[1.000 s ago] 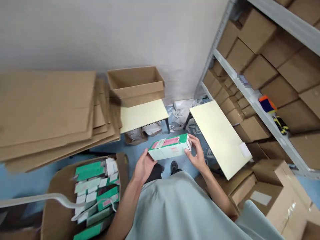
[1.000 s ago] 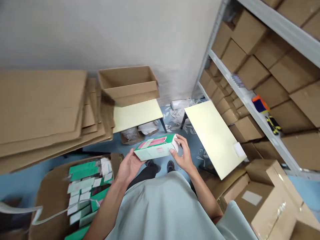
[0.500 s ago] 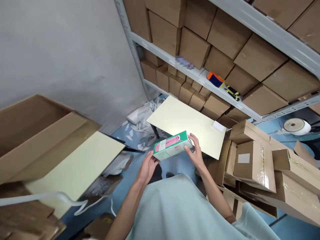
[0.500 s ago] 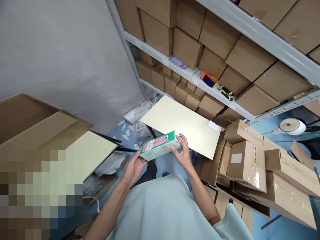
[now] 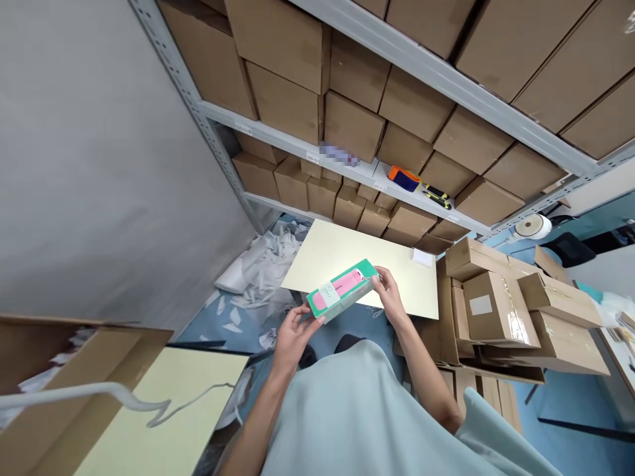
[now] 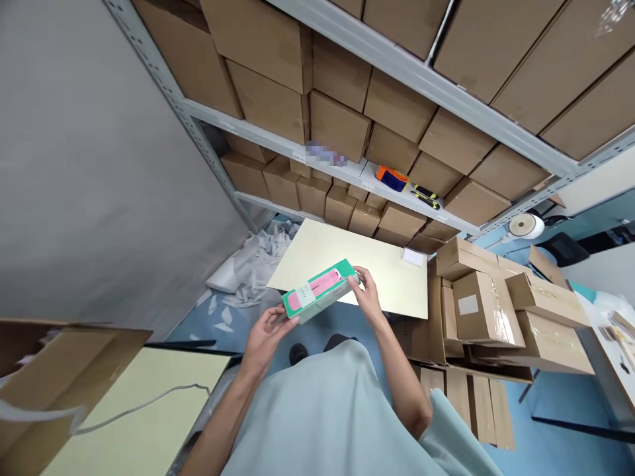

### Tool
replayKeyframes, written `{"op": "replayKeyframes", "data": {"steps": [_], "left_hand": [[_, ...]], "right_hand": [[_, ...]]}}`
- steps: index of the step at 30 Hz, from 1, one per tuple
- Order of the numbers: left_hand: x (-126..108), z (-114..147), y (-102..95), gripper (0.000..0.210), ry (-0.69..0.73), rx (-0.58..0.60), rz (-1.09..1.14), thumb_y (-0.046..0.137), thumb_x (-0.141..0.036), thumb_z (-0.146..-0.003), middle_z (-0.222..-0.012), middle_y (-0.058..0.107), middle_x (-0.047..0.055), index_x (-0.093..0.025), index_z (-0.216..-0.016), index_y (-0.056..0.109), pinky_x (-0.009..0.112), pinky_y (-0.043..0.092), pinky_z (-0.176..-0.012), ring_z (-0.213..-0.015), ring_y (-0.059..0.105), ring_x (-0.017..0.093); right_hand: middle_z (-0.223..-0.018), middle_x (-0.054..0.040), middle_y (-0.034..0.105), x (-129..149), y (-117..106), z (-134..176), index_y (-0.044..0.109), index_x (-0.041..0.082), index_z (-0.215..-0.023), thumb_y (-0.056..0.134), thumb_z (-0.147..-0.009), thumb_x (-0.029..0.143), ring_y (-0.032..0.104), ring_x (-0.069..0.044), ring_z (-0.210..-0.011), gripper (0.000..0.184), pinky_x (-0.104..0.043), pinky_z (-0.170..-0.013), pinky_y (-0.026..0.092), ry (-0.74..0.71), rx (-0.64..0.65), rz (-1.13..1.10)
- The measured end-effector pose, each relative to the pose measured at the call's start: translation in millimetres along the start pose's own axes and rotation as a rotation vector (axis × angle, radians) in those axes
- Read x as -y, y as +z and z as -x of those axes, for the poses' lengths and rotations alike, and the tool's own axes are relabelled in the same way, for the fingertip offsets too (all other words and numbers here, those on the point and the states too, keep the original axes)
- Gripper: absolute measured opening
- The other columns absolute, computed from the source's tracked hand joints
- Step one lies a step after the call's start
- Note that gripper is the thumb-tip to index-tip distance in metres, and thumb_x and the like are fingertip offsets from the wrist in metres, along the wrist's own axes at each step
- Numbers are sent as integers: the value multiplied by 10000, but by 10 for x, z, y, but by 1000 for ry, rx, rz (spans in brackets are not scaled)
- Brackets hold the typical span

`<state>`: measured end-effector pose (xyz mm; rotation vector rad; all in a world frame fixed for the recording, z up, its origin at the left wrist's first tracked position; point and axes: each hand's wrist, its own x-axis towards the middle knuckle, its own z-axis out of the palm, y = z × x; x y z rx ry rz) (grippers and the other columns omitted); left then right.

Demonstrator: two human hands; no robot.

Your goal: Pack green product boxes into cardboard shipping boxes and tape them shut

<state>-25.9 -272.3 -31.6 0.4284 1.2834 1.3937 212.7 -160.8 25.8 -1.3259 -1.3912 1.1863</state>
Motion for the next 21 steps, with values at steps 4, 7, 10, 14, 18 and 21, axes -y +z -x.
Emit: {"op": "replayKeyframes", "data": {"steps": [4, 7, 10, 14, 18, 21], "left_hand": [[-1, -298, 34, 768, 43, -26, -62, 1060, -534, -543, -1500, 705, 166, -252, -1099, 611, 557, 572, -1181, -1339, 724, 369], [-45, -525, 114, 872, 40, 28, -75, 1049, -549, -569, -1553, 673, 199, -248, -1255, 602, 579, 537, -1230, -1458, 654, 389], [-125, -746, 210, 1008, -52, 116, -70, 1030, -576, -619, -1659, 593, 207, -275, -1458, 560, 578, 560, -1210, -1483, 636, 397], [-256, -1013, 359, 929, -167, 193, -75, 885, -727, -777, -1695, 561, 200, -271, -1524, 572, 562, 609, -1153, -1490, 629, 403], [-374, -1207, 544, 960, -325, 358, -151, 950, -709, -705, -1497, 727, 201, -214, -1466, 636, 543, 615, -1150, -1398, 701, 401], [-391, -1291, 728, 948, -405, 450, -184, 1002, -648, -659, -1403, 781, 181, -215, -1433, 669, 548, 611, -1154, -1349, 732, 403]], "right_hand": [[-1343, -95, 717, -58, 108, -133, 683, 287, -1273, 829, -864, 701, 728, -244, -1160, 600, -389, -947, 669, 210, -53, -191], [-1271, -66, 695, -150, 116, -264, 687, 294, -1219, 893, -805, 630, 714, -211, -1070, 572, -365, -911, 663, 281, -137, -262], [-1301, -59, 687, -214, 55, -432, 692, 292, -1182, 895, -796, 569, 698, -202, -1056, 516, -350, -896, 651, 283, -181, -285], [-1367, -64, 691, -251, -108, -720, 714, 283, -1184, 864, -827, 508, 690, -215, -1098, 448, -341, -910, 631, 208, -147, -257], [-1361, -72, 716, -312, -279, -1100, 729, 275, -1213, 850, -824, 488, 694, -234, -1108, 460, -340, -908, 616, 161, -83, -245], [-1460, -82, 680, -410, -364, -1397, 718, 281, -1243, 864, -799, 501, 710, -218, -1061, 516, -344, -897, 614, 202, -65, -294]]}}
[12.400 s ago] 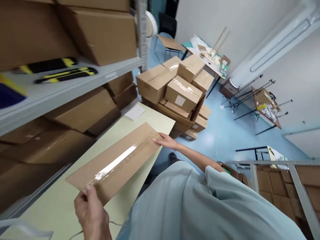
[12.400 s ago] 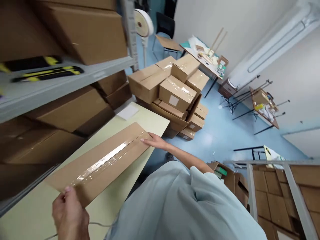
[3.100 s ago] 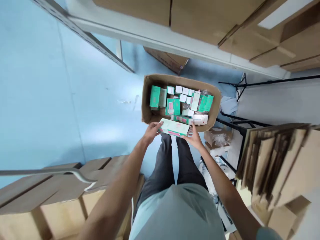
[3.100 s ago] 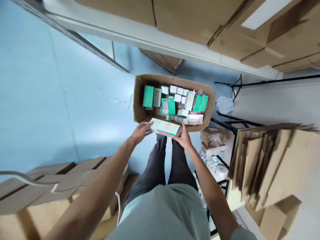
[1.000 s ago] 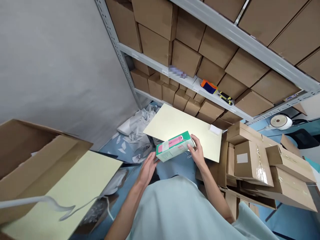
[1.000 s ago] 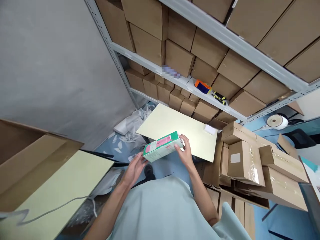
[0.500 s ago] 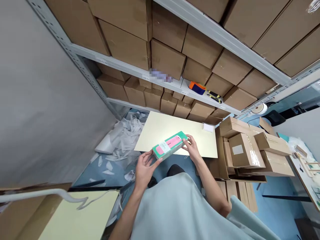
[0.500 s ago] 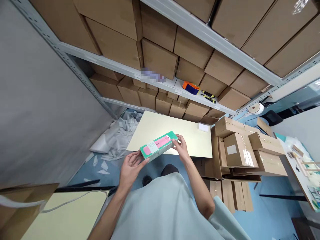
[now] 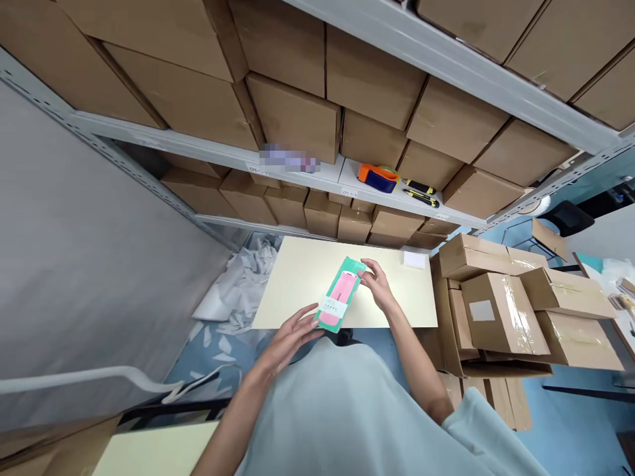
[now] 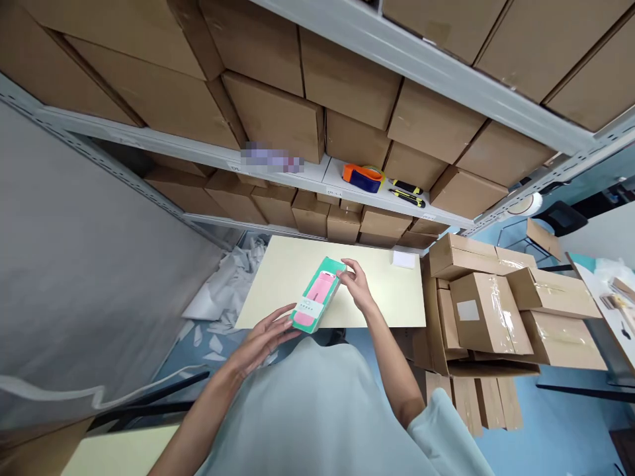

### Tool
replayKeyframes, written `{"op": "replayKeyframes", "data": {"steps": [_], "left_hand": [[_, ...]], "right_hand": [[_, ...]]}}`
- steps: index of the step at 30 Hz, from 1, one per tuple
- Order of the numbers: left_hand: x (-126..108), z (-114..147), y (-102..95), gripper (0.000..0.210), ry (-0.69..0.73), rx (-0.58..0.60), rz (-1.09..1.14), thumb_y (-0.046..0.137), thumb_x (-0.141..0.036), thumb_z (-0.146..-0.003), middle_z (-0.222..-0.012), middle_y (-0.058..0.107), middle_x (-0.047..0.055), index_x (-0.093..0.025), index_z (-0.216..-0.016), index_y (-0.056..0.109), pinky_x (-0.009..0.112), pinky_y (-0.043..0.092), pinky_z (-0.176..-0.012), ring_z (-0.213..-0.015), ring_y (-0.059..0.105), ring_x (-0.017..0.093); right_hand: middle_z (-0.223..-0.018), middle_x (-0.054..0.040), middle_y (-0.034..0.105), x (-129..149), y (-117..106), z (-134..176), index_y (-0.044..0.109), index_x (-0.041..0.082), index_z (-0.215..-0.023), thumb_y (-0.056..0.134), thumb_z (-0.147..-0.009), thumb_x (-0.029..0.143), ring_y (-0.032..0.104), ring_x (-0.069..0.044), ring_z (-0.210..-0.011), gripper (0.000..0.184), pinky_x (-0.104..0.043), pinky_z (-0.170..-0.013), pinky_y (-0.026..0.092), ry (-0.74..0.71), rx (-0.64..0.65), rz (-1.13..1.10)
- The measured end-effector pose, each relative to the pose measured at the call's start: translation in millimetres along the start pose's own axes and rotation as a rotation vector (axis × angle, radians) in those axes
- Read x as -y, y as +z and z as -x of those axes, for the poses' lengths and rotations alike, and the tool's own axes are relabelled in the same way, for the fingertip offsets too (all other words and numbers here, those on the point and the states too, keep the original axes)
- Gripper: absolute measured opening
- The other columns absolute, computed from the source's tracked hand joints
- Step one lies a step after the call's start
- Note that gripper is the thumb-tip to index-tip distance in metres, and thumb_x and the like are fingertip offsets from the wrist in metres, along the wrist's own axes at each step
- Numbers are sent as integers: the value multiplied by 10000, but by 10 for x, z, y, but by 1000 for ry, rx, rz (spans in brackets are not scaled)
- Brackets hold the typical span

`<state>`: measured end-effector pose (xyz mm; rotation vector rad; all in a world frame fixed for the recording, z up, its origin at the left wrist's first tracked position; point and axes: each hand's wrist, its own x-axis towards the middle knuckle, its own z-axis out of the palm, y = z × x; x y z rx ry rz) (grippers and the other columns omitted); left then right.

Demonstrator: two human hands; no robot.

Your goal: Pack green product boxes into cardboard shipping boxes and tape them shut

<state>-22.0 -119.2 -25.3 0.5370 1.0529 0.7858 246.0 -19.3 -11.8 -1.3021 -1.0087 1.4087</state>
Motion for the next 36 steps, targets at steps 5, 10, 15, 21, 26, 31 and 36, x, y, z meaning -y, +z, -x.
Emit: {"op": "replayKeyframes", "data": {"steps": [5, 10, 15, 21, 26, 31, 36], "left_hand": [[-12, -260, 258, 903, -5, 42, -93, 1006, -582, -670, -1445, 757, 175, -234, -1442, 694, 566, 601, -1156, -1340, 736, 408], [50, -459, 366, 998, 46, -23, -167, 981, -603, -685, -1456, 745, 176, -233, -1537, 616, 561, 558, -1205, -1310, 754, 381], [62, -624, 362, 1076, 84, -158, -230, 970, -596, -645, -1420, 745, 188, -200, -1558, 559, 548, 599, -1144, -1239, 779, 357], [33, -713, 474, 993, 245, -333, -490, 930, -506, -653, -1398, 727, 167, -219, -1534, 574, 549, 651, -1053, -1126, 795, 327], [-37, -586, 486, 1067, 300, -318, -541, 949, -616, -648, -1373, 726, 148, -232, -1563, 555, 555, 634, -1098, -1190, 772, 337], [-261, -527, 225, 952, 56, -75, -167, 909, -733, -718, -1463, 727, 207, -214, -1464, 625, 560, 609, -1136, -1332, 736, 378], [-357, -540, 33, 945, -12, 50, -60, 1030, -627, -598, -1412, 771, 211, -187, -1371, 713, 605, 517, -1234, -1348, 727, 416]], "right_hand": [[-1577, -105, 614, -111, -122, -361, 702, 280, -1288, 874, -808, 528, 725, -221, -1115, 567, -364, -962, 608, 60, 14, -28], [-1597, -126, 599, -211, -201, -518, 675, 285, -1386, 838, -860, 619, 709, -261, -1246, 644, -401, -1034, 608, 34, -15, 3], [-1628, -190, 530, -249, -81, -459, 540, 289, -1612, 845, -850, 676, 727, -293, -1232, 907, -449, -1034, 629, -15, -153, 156], [-1553, -156, 589, -189, 198, -275, 399, 337, -1735, 909, -808, 606, 709, -324, -1242, 1092, -522, -1107, 591, -42, -221, 386], [-1438, -95, 671, -150, 270, -312, 372, 366, -1741, 889, -801, 452, 742, -257, -1075, 1076, -447, -997, 631, 0, -240, 294], [-1377, -93, 684, -176, 311, -293, 377, 367, -1735, 881, -788, 441, 759, -193, -955, 1076, -330, -839, 623, 34, -168, -3], [-1415, -94, 687, -182, 444, -222, 414, 386, -1715, 894, -795, 454, 758, -182, -979, 1039, -343, -908, 615, 28, -157, -51]]}}
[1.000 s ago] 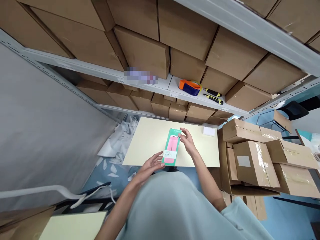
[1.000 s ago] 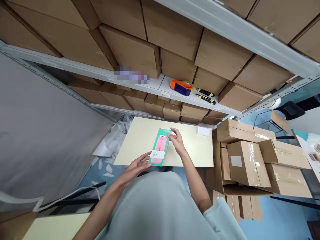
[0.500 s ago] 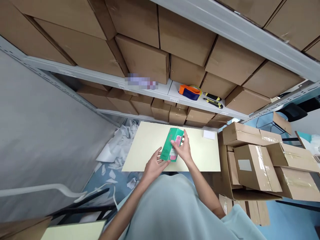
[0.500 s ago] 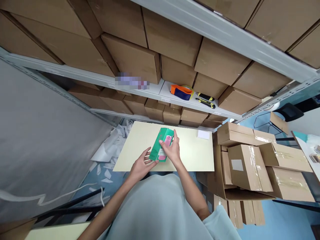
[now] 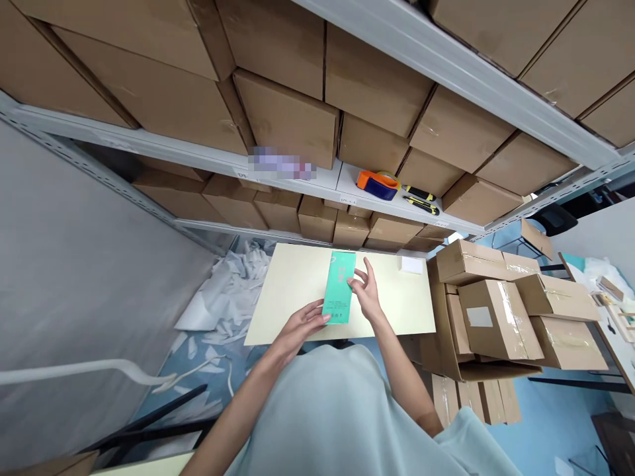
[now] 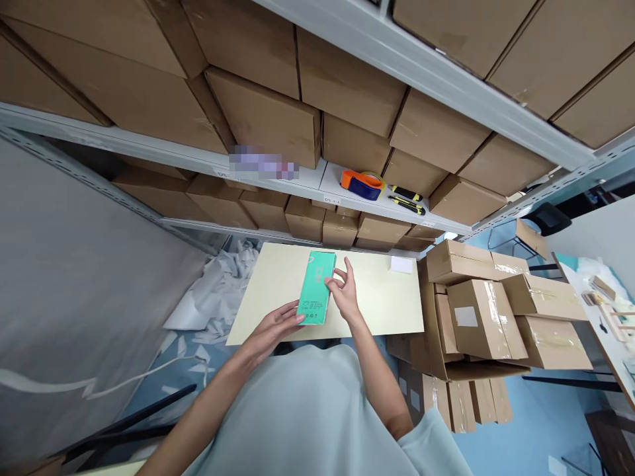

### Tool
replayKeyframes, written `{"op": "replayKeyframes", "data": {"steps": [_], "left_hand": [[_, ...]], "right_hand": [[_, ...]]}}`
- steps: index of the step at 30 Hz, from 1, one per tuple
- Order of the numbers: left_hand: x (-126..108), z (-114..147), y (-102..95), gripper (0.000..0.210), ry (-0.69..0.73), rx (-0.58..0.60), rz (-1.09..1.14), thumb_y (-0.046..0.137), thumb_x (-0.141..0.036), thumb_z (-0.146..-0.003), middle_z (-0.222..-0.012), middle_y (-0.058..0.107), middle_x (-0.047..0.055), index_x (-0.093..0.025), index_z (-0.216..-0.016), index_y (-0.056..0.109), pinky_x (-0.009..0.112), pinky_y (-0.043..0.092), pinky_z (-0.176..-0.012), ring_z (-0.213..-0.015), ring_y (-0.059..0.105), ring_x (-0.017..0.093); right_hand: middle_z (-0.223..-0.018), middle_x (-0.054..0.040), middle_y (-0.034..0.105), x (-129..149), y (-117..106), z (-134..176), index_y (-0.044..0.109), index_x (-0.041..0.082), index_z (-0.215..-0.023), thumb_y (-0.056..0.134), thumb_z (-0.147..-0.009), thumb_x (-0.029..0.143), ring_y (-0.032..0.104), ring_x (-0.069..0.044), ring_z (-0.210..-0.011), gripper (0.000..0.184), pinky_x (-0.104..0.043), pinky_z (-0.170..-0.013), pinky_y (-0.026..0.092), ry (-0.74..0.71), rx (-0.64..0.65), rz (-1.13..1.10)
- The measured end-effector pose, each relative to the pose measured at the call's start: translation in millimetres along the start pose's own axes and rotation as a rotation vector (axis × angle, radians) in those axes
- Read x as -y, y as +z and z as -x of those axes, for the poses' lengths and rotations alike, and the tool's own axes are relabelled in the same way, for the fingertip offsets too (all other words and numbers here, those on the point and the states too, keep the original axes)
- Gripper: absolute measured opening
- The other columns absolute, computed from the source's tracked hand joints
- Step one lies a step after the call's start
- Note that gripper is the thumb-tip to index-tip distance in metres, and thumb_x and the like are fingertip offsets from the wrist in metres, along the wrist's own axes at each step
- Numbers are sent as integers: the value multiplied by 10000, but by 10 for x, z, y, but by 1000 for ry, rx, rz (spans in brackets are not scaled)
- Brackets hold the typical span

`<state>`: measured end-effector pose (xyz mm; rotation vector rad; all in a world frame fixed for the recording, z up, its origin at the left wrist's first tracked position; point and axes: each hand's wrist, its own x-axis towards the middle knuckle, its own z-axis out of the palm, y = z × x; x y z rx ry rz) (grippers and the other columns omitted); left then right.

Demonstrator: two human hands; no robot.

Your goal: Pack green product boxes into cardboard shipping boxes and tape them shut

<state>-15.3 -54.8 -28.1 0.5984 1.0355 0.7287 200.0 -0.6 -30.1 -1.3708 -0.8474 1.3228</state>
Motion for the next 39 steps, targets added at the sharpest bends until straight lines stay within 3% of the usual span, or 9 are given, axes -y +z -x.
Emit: {"op": "replayKeyframes", "data": {"steps": [4, 7, 13, 16, 18, 24, 30, 34, 39], "left_hand": [[27, -76, -109, 946, 35, -105, 10, 1060, -597, -518, -1365, 796, 199, -173, -1303, 744, 566, 506, -1256, -1393, 701, 409], [33, -169, -202, 914, 83, -231, -56, 1053, -564, -522, -1342, 804, 172, -182, -1295, 752, 552, 520, -1244, -1391, 699, 398], [2, -174, -216, 842, 301, -505, -515, 937, -508, -648, -1340, 748, 146, -207, -1403, 719, 531, 525, -1207, -1339, 691, 397], [8, -106, -182, 860, 394, -487, -679, 907, -542, -670, -1305, 724, 148, -221, -1442, 705, 551, 518, -1194, -1340, 665, 422], [18, -97, -209, 926, 387, -427, -632, 925, -589, -643, -1328, 719, 150, -227, -1460, 684, 547, 506, -1208, -1361, 656, 415], [-13, -146, -499, 1003, 79, -141, -183, 985, -666, -582, -1328, 791, 176, -214, -1419, 667, 550, 478, -1249, -1392, 688, 398], [-115, -88, -488, 857, 51, 2, -139, 1011, -632, -558, -1239, 838, 157, -195, -1256, 771, 565, 540, -1200, -1306, 742, 410], [-114, -128, -390, 833, 49, -74, -123, 996, -634, -555, -1189, 850, 155, -191, -1227, 781, 557, 572, -1164, -1278, 753, 418], [-27, -253, -291, 704, 115, -376, -283, 930, -540, -561, -1296, 773, 156, -205, -1157, 764, 508, 634, -1068, -1275, 740, 403]], "right_hand": [[-1490, -128, 656, 14, 101, -12, 398, 354, -1722, 912, -782, 499, 755, -212, -1077, 1081, -383, -980, 618, 2, 15, 11], [-1526, -159, 610, 23, 182, -27, 434, 321, -1701, 936, -751, 561, 740, -250, -1155, 1101, -397, -972, 640, -13, -55, 77], [-1388, -131, 661, -75, 420, 66, 387, 297, -1724, 966, -723, 583, 742, -248, -1053, 1192, -383, -889, 660, -5, -125, 264], [-1370, -119, 672, -147, 481, 85, 382, 292, -1715, 958, -710, 497, 737, -256, -1073, 1176, -392, -901, 656, -11, -163, 271], [-1351, -112, 677, -171, 460, 70, 391, 286, -1701, 946, -699, 450, 738, -252, -1075, 1157, -392, -898, 657, -2, -138, 213], [-1326, -81, 676, -118, 283, 0, 457, 322, -1648, 948, -712, 457, 759, -207, -962, 1066, -336, -770, 659, 75, 33, 48], [-1312, -62, 728, -79, 219, -38, 487, 336, -1622, 928, -751, 436, 778, -214, -962, 982, -337, -800, 653, 76, 168, 24], [-1372, -98, 718, -115, 219, -104, 536, 285, -1559, 905, -774, 472, 776, -233, -1045, 887, -354, -860, 647, 55, 172, 58], [-1357, -102, 707, -222, 364, -136, 551, 269, -1518, 926, -754, 535, 768, -218, -1002, 892, -401, -920, 650, 46, 0, 261]]}}
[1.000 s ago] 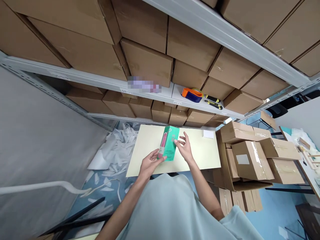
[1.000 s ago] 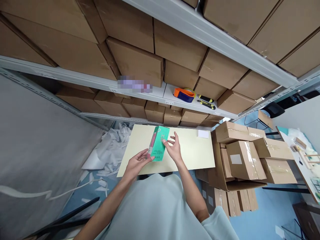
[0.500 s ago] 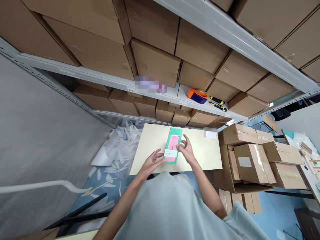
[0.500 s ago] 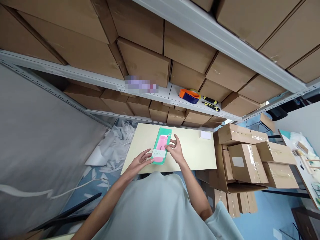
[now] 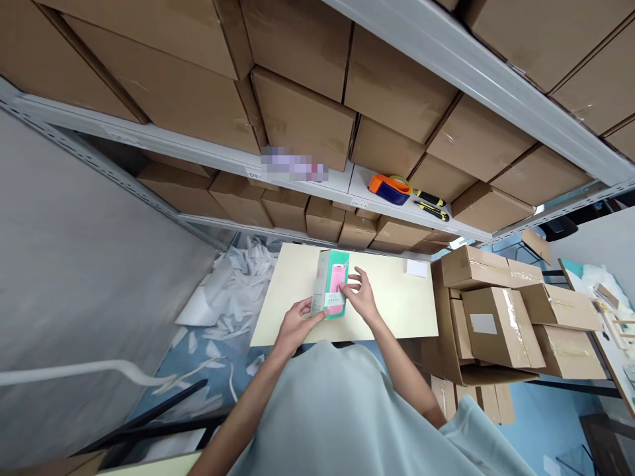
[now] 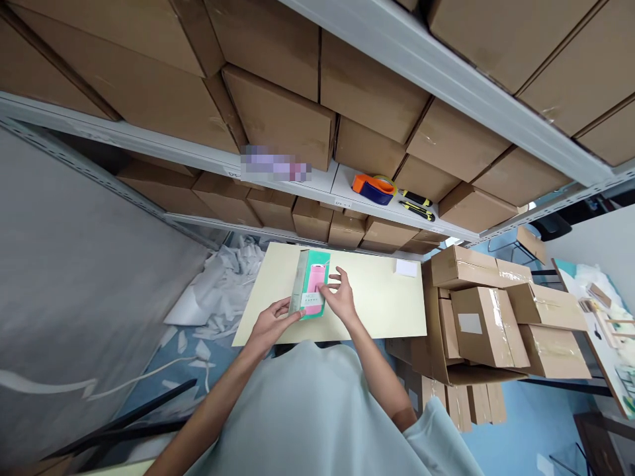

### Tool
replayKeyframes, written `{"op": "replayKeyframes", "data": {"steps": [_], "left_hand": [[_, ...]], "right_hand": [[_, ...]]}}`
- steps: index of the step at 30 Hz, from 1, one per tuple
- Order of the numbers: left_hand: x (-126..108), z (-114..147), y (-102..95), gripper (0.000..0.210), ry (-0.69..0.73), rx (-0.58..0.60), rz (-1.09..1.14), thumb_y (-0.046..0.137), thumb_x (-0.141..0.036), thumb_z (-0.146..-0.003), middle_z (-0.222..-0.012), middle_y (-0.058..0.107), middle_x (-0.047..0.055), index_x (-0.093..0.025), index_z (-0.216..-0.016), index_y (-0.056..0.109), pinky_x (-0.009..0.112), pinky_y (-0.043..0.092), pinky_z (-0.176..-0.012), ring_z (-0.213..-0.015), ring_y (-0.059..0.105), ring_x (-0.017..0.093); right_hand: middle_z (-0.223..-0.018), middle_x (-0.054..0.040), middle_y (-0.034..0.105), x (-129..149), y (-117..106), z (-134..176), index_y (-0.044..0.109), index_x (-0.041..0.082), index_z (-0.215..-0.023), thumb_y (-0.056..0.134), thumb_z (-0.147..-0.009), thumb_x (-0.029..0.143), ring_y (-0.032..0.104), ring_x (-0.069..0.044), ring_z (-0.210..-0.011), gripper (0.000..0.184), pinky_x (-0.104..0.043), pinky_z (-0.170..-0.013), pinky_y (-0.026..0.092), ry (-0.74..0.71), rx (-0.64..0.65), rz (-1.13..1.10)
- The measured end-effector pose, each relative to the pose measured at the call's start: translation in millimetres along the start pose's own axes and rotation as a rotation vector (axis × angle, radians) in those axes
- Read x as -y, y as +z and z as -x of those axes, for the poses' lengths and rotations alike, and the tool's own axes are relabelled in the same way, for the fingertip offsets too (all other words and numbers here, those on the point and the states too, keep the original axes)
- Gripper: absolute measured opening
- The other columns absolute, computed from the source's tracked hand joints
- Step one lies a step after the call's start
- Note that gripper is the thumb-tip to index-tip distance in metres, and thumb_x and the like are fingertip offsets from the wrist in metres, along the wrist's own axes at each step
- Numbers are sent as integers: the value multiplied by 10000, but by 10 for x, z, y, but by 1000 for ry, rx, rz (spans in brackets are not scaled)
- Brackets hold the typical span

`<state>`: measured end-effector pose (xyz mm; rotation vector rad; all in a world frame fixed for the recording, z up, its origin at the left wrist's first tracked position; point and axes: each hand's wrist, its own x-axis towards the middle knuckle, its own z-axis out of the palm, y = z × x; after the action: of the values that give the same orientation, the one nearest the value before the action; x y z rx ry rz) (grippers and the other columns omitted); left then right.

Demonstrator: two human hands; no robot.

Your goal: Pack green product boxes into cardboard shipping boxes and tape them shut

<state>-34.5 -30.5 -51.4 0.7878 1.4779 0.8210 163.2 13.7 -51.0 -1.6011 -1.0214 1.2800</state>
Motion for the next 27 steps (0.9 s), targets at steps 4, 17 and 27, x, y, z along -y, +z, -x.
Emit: {"op": "replayKeyframes", "data": {"steps": [4, 17, 27], "left_hand": [[29, 18, 93, 714, 66, -149, -130, 937, -488, -519, -1311, 688, 155, -207, -1148, 748, 571, 610, -1108, -1218, 742, 413], [-9, 103, -189, 930, -110, 341, 262, 1024, -633, -596, -1413, 759, 207, -203, -1349, 686, 571, 601, -1136, -1361, 716, 408], [241, -22, 39, 865, -8, -70, 141, 1001, -542, -584, -1258, 762, 131, -195, -1314, 694, 496, 639, -1062, -1133, 781, 307]], "right_hand": [[-1309, -83, 725, -49, 152, 51, 547, 295, -1511, 994, -673, 499, 750, -238, -1042, 972, -420, -970, 644, -5, -34, 109], [-1294, -74, 726, -47, -203, 92, 568, 313, -1458, 953, -726, 426, 755, -252, -1127, 835, -430, -971, 647, -4, 213, -204], [-1368, -118, 700, -111, -68, 43, 548, 278, -1589, 970, -731, 533, 750, -254, -1162, 990, -446, -1040, 636, 27, 92, -124]]}}
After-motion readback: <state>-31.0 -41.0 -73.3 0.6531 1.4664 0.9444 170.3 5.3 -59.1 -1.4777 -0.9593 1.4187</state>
